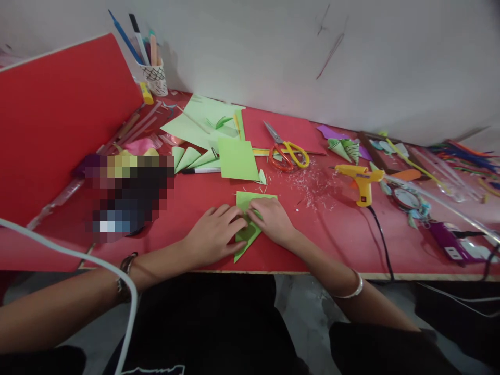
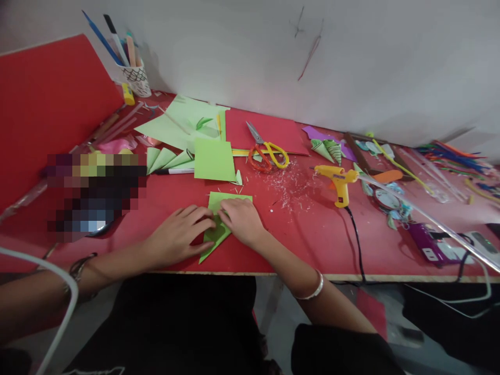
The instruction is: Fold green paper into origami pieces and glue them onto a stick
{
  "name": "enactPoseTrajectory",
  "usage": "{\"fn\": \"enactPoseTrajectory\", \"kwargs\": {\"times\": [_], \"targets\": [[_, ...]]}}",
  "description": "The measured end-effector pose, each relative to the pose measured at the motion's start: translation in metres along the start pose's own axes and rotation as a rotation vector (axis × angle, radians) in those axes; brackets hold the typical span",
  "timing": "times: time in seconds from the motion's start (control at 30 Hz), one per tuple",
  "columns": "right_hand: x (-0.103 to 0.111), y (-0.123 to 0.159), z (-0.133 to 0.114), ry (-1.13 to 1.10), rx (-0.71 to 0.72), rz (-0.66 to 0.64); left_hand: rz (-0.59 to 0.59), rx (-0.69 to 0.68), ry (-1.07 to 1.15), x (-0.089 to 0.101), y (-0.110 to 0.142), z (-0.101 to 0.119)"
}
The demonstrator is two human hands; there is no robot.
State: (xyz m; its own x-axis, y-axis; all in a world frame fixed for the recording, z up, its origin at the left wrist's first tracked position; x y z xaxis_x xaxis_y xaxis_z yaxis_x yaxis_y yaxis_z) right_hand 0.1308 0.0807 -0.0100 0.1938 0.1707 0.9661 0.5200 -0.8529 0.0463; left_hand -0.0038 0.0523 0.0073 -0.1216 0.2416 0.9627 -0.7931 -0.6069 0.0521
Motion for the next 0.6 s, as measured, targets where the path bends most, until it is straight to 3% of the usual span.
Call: {"fn": "enactPoseTrajectory", "kwargs": {"times": [0.27,0.6], "targets": [[0.0011,0.0001,-0.0016,0.029,-0.03,-0.031,0.044,-0.034,0.044,-0.004,0.0033,-0.0047],[0.0021,-0.001,-0.0024,0.031,-0.035,-0.053,-0.01,-0.003,0.066,-0.0025,0.0081,-0.0025]]}}
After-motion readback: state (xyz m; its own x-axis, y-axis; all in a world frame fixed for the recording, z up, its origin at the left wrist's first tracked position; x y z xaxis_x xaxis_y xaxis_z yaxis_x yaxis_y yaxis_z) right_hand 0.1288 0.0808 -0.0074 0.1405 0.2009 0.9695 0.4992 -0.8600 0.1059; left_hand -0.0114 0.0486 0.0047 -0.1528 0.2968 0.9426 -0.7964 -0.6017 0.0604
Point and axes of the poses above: each hand's wrist, its own y-axis away from the middle knuckle, its own x-axis out of the back of the hand, z = x × y, the point moved 4 cm from there along -y, towards the middle knuckle, and after that the axes turned 9 degrees about -z, right-handed, at the moved point
